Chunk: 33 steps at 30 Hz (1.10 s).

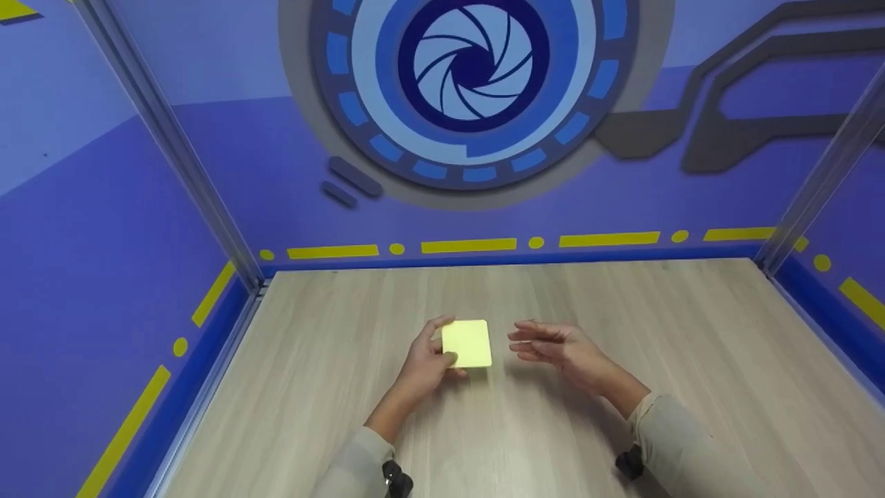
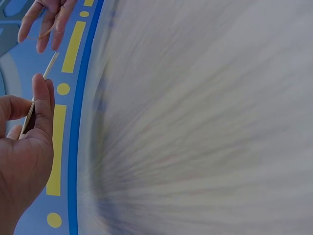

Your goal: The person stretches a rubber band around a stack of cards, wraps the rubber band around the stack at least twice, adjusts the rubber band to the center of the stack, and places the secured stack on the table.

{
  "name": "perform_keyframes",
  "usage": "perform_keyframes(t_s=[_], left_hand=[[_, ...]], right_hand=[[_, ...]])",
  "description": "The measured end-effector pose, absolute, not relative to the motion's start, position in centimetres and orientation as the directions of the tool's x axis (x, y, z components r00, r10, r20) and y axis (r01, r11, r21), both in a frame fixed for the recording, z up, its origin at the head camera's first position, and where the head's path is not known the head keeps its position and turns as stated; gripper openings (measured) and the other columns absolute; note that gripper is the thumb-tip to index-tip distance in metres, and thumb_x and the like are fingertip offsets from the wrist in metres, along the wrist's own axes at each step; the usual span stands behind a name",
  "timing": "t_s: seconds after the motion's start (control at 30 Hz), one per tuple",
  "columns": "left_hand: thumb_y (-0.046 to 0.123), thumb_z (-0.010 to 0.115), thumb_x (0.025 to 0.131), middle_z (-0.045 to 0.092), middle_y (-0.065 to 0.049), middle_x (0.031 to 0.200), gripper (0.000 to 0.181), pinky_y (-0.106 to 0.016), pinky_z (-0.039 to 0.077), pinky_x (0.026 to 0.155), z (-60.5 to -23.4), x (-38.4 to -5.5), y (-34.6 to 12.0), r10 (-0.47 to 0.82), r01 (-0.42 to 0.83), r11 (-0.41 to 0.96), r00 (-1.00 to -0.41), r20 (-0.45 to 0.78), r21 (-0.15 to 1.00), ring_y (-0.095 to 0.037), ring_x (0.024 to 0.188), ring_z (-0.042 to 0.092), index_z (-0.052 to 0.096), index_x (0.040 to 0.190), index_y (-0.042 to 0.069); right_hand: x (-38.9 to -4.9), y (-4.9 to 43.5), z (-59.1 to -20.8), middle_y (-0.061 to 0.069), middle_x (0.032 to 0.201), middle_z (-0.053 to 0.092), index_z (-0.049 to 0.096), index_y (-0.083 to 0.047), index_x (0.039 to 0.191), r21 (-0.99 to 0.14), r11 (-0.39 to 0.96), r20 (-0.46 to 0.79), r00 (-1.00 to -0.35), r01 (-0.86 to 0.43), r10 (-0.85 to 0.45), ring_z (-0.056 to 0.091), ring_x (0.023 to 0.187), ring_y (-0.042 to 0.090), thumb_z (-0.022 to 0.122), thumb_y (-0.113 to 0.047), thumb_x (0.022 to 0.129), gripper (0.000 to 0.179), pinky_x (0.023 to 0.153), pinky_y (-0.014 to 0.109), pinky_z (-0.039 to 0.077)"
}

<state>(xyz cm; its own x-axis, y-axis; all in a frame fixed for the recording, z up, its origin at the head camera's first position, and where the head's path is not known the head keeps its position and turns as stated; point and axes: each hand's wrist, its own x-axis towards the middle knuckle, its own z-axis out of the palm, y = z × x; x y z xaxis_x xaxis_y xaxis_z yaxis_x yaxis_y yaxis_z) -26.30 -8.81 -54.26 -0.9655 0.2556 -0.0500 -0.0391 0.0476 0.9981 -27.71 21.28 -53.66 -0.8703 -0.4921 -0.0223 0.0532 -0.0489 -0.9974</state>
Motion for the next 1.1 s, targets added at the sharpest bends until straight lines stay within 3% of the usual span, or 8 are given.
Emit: perform_keyframes(t_s=[0.1,0.2,0.37,0.5,0.67,0.8,0.93,1.1], left_hand=[[-0.007,0.054,0.098,0.066,-0.025,0.14,0.072,-0.038,0.066,0.083,-54.2,-26.3,-8.8,0.256,-0.037,0.05,-0.965,-0.049,0.998,-0.021,0.1,0.073,0.036,0.164,0.016],[-0.007,0.054,0.098,0.066,-0.026,0.14,0.072,-0.038,0.066,0.083,-54.2,-26.3,-8.8,0.259,-0.034,0.051,-0.965,-0.047,0.998,-0.021,0.1,0.073,0.036,0.164,0.017],[-0.007,0.053,0.098,0.066,-0.026,0.14,0.072,-0.041,0.067,0.085,-54.4,-26.4,-9.0,0.262,-0.025,0.055,-0.964,-0.039,0.998,-0.022,0.101,0.074,0.035,0.164,0.016],[-0.007,0.053,0.098,0.066,-0.027,0.138,0.072,-0.048,0.066,0.088,-54.4,-26.4,-9.0,0.265,-0.017,0.06,-0.964,-0.032,0.998,-0.022,0.1,0.075,0.034,0.164,0.014],[-0.006,0.053,0.098,0.067,-0.026,0.138,0.072,-0.05,0.065,0.09,-54.4,-26.4,-9.0,0.262,-0.024,0.062,-0.964,-0.04,0.998,-0.022,0.1,0.075,0.035,0.164,0.016],[-0.007,0.054,0.098,0.067,-0.026,0.139,0.072,-0.049,0.066,0.089,-54.3,-26.3,-9.1,0.258,-0.029,0.059,-0.965,-0.043,0.998,-0.022,0.101,0.075,0.035,0.164,0.016],[-0.007,0.054,0.098,0.066,-0.025,0.14,0.072,-0.048,0.066,0.088,-54.3,-26.3,-9.1,0.261,-0.029,0.053,-0.964,-0.041,0.998,-0.022,0.1,0.074,0.035,0.164,0.015],[-0.007,0.054,0.098,0.066,-0.026,0.14,0.072,-0.047,0.066,0.088,-54.2,-26.2,-9.2,0.266,-0.022,0.054,-0.963,-0.036,0.998,-0.022,0.101,0.074,0.034,0.165,0.014]], right_hand=[[-27.6,20.9,-54.0,0.018,0.142,0.07,0.05,0.002,0.156,-0.999,-0.031,-0.022,-0.899,0.04,-0.437,0.075,0.12,0.016,0.055,-0.004,0.108,0.049,0.103,0.033,0.061],[-27.6,20.5,-54.1,0.011,0.13,0.077,0.052,0.006,0.152,-0.998,-0.059,-0.007,-0.916,0.034,-0.401,0.078,0.11,0.014,0.055,-0.007,0.109,0.046,0.097,0.032,0.064],[-27.7,20.2,-54.2,0.009,0.117,0.08,0.054,0.016,0.145,-0.99,-0.134,0.005,-0.909,0.055,-0.417,0.078,0.105,0.016,0.049,-0.003,0.108,0.041,0.097,0.034,0.064],[-27.7,20.1,-54.3,0.006,0.112,0.079,0.053,0.018,0.142,-0.988,-0.127,-0.027,-0.912,0.087,-0.408,0.077,0.105,0.016,0.054,0.003,0.104,0.041,0.098,0.033,0.064],[-27.5,19.4,-54.5,0.01,0.106,0.079,0.063,0.014,0.121,-0.999,0.026,-0.025,-0.963,0.019,-0.267,0.079,0.098,0.016,0.064,0.007,0.099,0.023,0.09,0.032,0.066],[-27.2,18.6,-54.5,0.014,0.099,0.078,0.068,0.0,0.102,-0.975,0.213,0.04,-0.993,-0.064,-0.113,0.077,0.09,0.018,0.068,0.007,0.097,0.008,0.084,0.035,0.067],[-26.9,18.1,-54.5,0.014,0.095,0.077,0.064,-0.008,0.095,-0.921,0.365,0.14,-0.99,-0.136,-0.014,0.075,0.085,0.017,0.072,-0.011,0.101,0.01,0.078,0.031,0.066],[-26.8,17.9,-54.5,0.02,0.096,0.076,0.06,-0.009,0.096,-0.916,0.356,0.209,-0.977,-0.184,0.033,0.074,0.082,0.018,0.071,-0.027,0.103,0.022,0.072,0.025,0.064]])
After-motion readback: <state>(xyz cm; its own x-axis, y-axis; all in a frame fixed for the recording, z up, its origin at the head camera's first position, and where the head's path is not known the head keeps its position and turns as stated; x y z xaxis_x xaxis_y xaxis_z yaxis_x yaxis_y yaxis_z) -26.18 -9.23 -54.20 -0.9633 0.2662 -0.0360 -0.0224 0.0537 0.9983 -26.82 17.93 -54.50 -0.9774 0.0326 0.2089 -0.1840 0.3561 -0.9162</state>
